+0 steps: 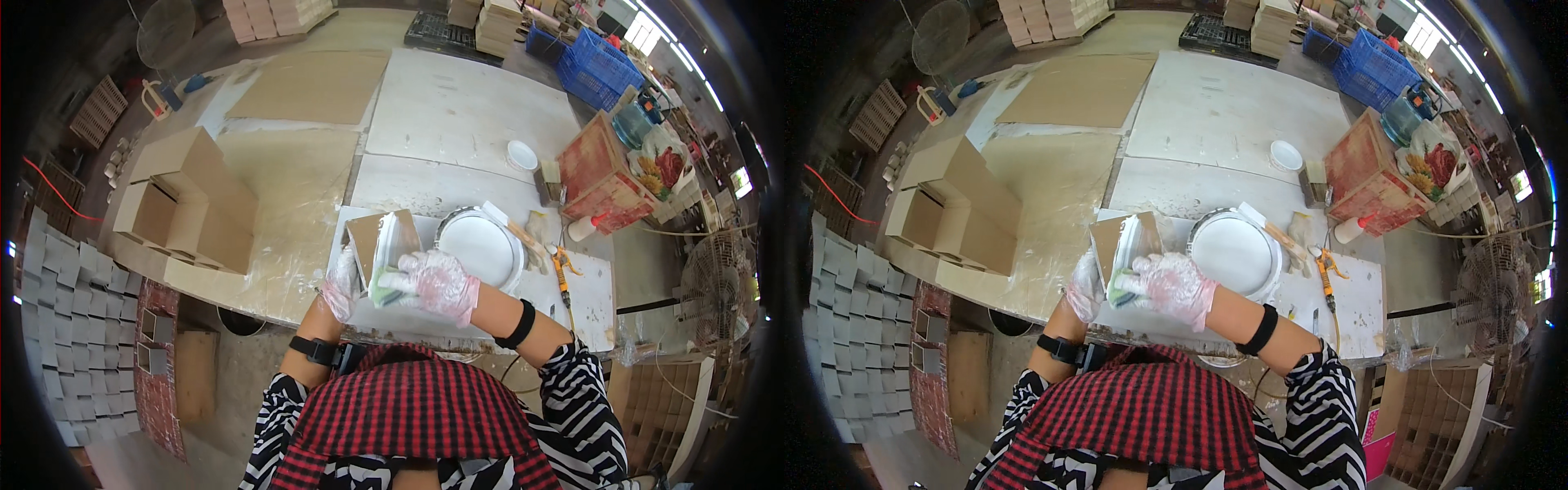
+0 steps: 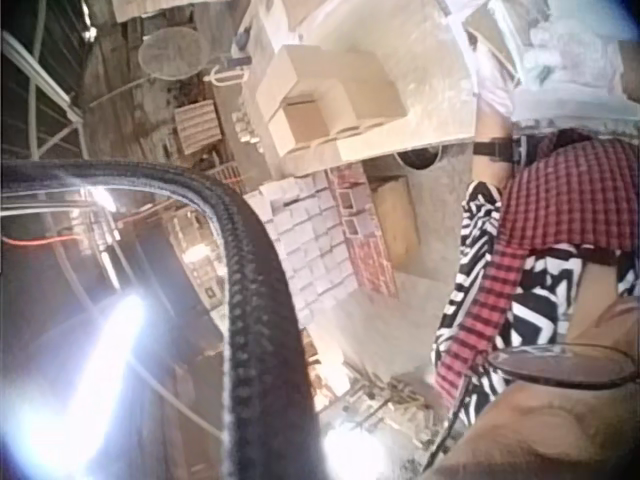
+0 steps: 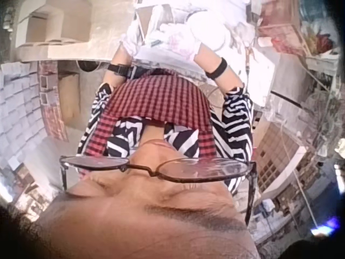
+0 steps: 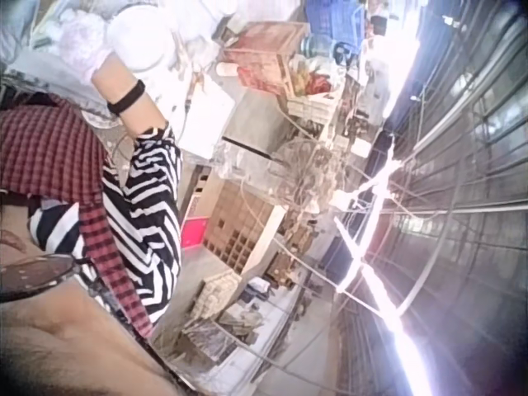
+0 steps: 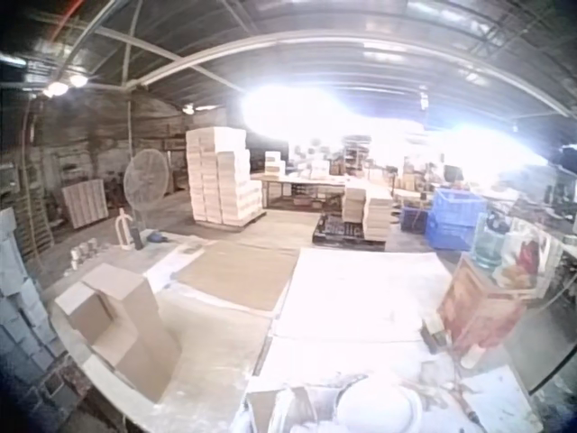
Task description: The person applies white liquid finish to wooden boxes using a cloth, then places each finished box on a nearby table.
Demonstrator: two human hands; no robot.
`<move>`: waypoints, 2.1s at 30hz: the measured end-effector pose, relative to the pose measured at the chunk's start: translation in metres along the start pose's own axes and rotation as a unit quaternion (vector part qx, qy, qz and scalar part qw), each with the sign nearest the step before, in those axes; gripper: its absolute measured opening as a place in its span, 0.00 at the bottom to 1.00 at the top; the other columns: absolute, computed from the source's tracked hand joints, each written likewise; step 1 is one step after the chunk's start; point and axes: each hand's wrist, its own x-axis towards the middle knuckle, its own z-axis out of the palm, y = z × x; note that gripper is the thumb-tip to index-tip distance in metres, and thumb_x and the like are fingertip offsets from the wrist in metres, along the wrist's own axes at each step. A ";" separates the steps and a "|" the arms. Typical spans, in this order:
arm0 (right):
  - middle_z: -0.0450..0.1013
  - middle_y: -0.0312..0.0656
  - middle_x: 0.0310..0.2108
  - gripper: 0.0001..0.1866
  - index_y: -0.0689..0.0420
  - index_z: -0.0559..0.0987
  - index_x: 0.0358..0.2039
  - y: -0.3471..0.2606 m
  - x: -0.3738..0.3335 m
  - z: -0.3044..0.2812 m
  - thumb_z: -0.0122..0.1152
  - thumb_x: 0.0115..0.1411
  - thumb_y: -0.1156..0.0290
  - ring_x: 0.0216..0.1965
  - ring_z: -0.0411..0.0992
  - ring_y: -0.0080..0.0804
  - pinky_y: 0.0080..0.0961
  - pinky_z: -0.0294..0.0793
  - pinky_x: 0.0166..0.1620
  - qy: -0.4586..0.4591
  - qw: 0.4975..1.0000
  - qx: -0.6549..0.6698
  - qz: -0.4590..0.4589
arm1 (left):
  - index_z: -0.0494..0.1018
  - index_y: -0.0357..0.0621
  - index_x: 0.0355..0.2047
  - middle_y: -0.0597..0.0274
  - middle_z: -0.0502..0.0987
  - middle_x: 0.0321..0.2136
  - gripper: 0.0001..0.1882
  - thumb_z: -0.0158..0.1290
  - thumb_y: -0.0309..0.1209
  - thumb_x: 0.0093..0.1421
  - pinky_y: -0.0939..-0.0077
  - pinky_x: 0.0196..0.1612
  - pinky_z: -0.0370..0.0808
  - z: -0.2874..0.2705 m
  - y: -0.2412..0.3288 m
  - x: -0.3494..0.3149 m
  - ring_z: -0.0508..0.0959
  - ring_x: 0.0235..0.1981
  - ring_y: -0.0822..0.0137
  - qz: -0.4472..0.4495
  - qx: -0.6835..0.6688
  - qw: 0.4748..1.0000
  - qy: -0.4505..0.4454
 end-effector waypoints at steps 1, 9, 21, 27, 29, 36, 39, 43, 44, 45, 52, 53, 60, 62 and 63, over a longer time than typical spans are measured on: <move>0.70 0.34 0.38 0.17 0.41 0.74 0.42 0.011 0.008 0.010 0.57 0.49 0.60 0.37 0.71 0.34 0.29 0.73 0.36 0.031 0.998 0.030 -0.050 | 0.59 0.40 0.57 0.51 0.69 0.49 0.25 0.34 0.42 0.66 0.64 0.50 0.73 -0.003 0.000 0.001 0.74 0.47 0.58 -0.011 -0.014 1.000 -0.009; 0.67 0.31 0.46 0.22 0.38 0.73 0.45 0.028 0.049 0.000 0.59 0.46 0.63 0.43 0.70 0.31 0.28 0.73 0.40 0.106 0.992 -0.041 -0.062 | 0.61 0.41 0.56 0.54 0.71 0.49 0.23 0.38 0.40 0.65 0.66 0.49 0.73 -0.009 0.006 0.001 0.73 0.48 0.62 0.079 0.210 0.974 0.038; 0.73 0.37 0.39 0.14 0.43 0.78 0.37 0.044 0.078 -0.016 0.61 0.46 0.61 0.40 0.72 0.33 0.26 0.72 0.40 0.183 0.947 0.180 0.195 | 0.64 0.39 0.53 0.52 0.71 0.48 0.22 0.37 0.41 0.66 0.61 0.48 0.74 -0.015 0.014 -0.017 0.75 0.46 0.58 0.011 0.093 0.993 0.077; 0.73 0.37 0.35 0.14 0.42 0.76 0.40 0.019 0.040 0.003 0.56 0.53 0.56 0.38 0.72 0.36 0.33 0.73 0.41 0.071 0.987 0.098 0.109 | 0.64 0.40 0.54 0.52 0.71 0.48 0.22 0.38 0.40 0.65 0.62 0.48 0.74 -0.015 0.032 -0.031 0.75 0.45 0.59 -0.013 -0.041 0.999 0.005; 0.73 0.37 0.34 0.14 0.42 0.76 0.40 0.036 0.055 0.006 0.55 0.53 0.57 0.39 0.72 0.36 0.32 0.73 0.40 0.146 0.967 0.164 0.132 | 0.63 0.41 0.54 0.53 0.72 0.48 0.22 0.37 0.40 0.66 0.63 0.48 0.74 -0.015 0.027 -0.035 0.74 0.46 0.59 -0.014 -0.033 0.999 0.041; 0.71 0.38 0.37 0.13 0.43 0.75 0.40 0.022 0.035 0.010 0.54 0.53 0.60 0.40 0.71 0.36 0.30 0.73 0.39 0.141 0.973 0.182 0.018 | 0.62 0.42 0.55 0.55 0.70 0.50 0.24 0.35 0.44 0.66 0.63 0.51 0.71 -0.007 0.031 -0.034 0.72 0.49 0.59 0.039 -0.010 0.997 0.067; 0.70 0.36 0.29 0.15 0.40 0.75 0.37 0.000 0.021 0.009 0.60 0.46 0.68 0.32 0.71 0.33 0.28 0.73 0.35 0.058 0.993 0.089 0.059 | 0.61 0.42 0.56 0.54 0.69 0.51 0.25 0.35 0.46 0.66 0.64 0.51 0.71 -0.013 0.035 -0.036 0.71 0.50 0.59 0.046 -0.026 0.998 0.036; 0.69 0.37 0.29 0.16 0.41 0.75 0.39 0.034 0.040 0.009 0.61 0.46 0.65 0.31 0.71 0.35 0.30 0.73 0.35 0.207 0.976 0.001 -0.065 | 0.60 0.41 0.56 0.53 0.69 0.51 0.27 0.35 0.47 0.65 0.63 0.51 0.71 -0.005 0.031 -0.032 0.71 0.50 0.58 0.046 0.051 0.992 0.109; 0.69 0.37 0.29 0.16 0.41 0.75 0.39 0.029 0.035 0.007 0.61 0.46 0.64 0.31 0.71 0.35 0.30 0.73 0.35 0.176 0.983 0.022 -0.044 | 0.61 0.41 0.56 0.53 0.69 0.51 0.26 0.35 0.47 0.66 0.63 0.51 0.71 -0.006 0.030 -0.031 0.72 0.49 0.58 0.055 0.040 0.993 0.094; 0.69 0.37 0.29 0.17 0.41 0.75 0.39 0.023 0.030 0.007 0.61 0.46 0.64 0.31 0.71 0.35 0.31 0.72 0.35 0.149 0.988 0.033 -0.037 | 0.61 0.41 0.55 0.53 0.69 0.50 0.26 0.35 0.47 0.66 0.63 0.51 0.71 -0.008 0.032 -0.028 0.72 0.49 0.58 0.064 0.031 0.994 0.078; 0.69 0.37 0.29 0.18 0.42 0.74 0.43 0.009 0.013 0.001 0.59 0.48 0.61 0.30 0.71 0.36 0.31 0.72 0.33 0.121 0.985 0.125 -0.002 | 0.62 0.40 0.55 0.53 0.69 0.50 0.27 0.35 0.47 0.65 0.62 0.53 0.70 -0.029 0.037 -0.018 0.71 0.50 0.57 0.067 0.024 0.996 0.054; 0.69 0.37 0.30 0.18 0.40 0.73 0.44 0.014 0.015 -0.001 0.57 0.49 0.60 0.30 0.72 0.35 0.31 0.72 0.32 0.150 0.979 0.136 0.020 | 0.62 0.41 0.55 0.53 0.69 0.50 0.27 0.35 0.48 0.65 0.62 0.53 0.70 -0.027 0.035 -0.019 0.71 0.50 0.57 0.061 0.011 0.997 0.048; 0.67 0.38 0.29 0.18 0.41 0.73 0.45 0.008 0.018 -0.004 0.56 0.51 0.57 0.34 0.71 0.35 0.31 0.72 0.37 0.066 0.996 0.061 -0.025 | 0.60 0.42 0.57 0.54 0.68 0.51 0.29 0.34 0.51 0.65 0.62 0.53 0.70 -0.013 0.035 -0.019 0.71 0.50 0.58 0.027 -0.011 0.999 0.031; 0.68 0.39 0.31 0.17 0.42 0.73 0.44 0.012 0.035 0.001 0.55 0.53 0.56 0.36 0.71 0.36 0.32 0.71 0.39 0.077 0.990 0.117 -0.007 | 0.60 0.43 0.57 0.55 0.68 0.52 0.30 0.34 0.52 0.65 0.63 0.52 0.70 -0.025 0.032 -0.013 0.71 0.50 0.59 0.022 0.054 0.998 0.013; 0.69 0.40 0.33 0.16 0.42 0.74 0.43 0.021 0.045 0.007 0.55 0.54 0.56 0.38 0.70 0.37 0.33 0.71 0.41 0.087 0.982 0.165 0.014 | 0.60 0.43 0.57 0.55 0.68 0.52 0.30 0.34 0.52 0.65 0.63 0.52 0.70 -0.026 0.030 -0.011 0.71 0.50 0.59 0.020 0.104 0.994 -0.009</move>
